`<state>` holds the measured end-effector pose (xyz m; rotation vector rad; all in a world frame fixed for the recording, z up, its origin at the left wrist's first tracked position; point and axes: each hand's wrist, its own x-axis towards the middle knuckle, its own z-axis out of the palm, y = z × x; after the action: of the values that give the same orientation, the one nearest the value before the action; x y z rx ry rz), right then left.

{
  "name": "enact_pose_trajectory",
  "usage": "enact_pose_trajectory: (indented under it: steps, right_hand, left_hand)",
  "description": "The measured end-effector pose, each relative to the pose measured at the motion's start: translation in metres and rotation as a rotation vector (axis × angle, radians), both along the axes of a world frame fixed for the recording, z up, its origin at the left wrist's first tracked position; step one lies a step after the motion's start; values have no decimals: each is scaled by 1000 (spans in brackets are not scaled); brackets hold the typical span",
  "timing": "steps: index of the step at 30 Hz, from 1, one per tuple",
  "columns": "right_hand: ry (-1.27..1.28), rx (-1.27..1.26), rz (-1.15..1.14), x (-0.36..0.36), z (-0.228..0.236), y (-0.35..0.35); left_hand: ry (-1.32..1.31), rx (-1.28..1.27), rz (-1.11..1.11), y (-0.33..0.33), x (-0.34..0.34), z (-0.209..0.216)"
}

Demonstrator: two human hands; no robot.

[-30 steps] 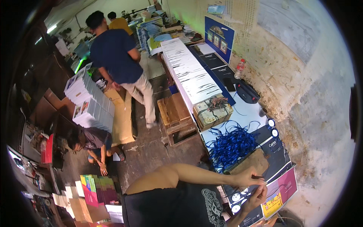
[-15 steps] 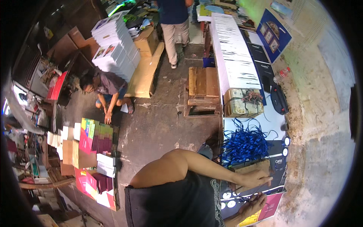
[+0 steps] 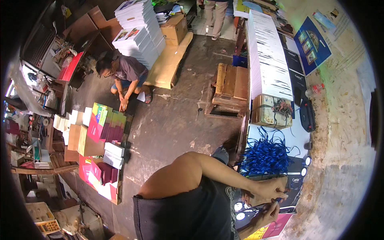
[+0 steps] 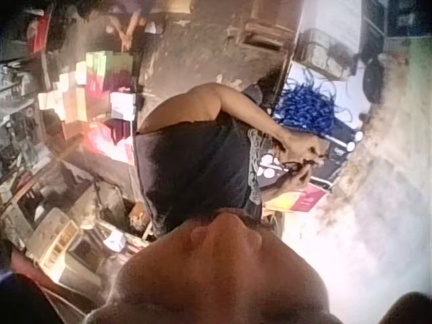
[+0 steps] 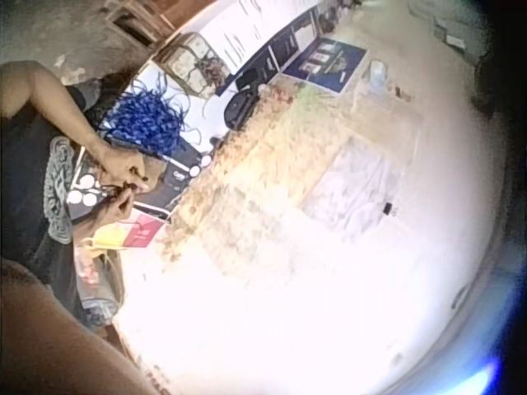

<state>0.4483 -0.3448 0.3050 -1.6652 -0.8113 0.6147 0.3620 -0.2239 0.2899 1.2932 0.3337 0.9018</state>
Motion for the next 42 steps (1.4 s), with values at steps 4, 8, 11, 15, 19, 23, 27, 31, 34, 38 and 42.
enact_pose_trajectory:
  steps: [4, 8, 11, 15, 19, 23, 27, 31, 34, 38, 42]
  right_hand:
    - [123, 102, -142, -16, 9, 5]
    - [91, 101, -215, -16, 2, 26]
    - [3, 70, -222, -30, 11, 44]
    - [212, 171, -278, -34, 15, 39]
    - [182, 267, -268, -33, 11, 36]
    - [78, 317, -298, -35, 15, 37]
    - [232, 280, -281, -32, 10, 35]
    - [285, 260, -246, -29, 11, 34]
    - [275, 310, -234, -27, 7, 34]
    - [279, 319, -262, -23, 11, 35]
    - [269, 345, -277, -21, 13, 36]
  left_hand:
    - [16, 58, 22, -7, 4, -6]
    - [49, -102, -17, 3, -9, -5]
    - [284, -134, -88, 18, -29, 9]
    - [20, -325, -295, 22, -27, 19]
    - [74, -281, -343, 18, -17, 17]
    - [133, -250, -383, 15, -11, 17]
    - [101, -399, -367, 11, -7, 10]
    - [44, -502, -335, 13, -4, 9]
    - [56, -482, -331, 11, -1, 12]
    - [79, -485, -347, 5, 3, 14]
    - [79, -457, -346, 4, 7, 11]
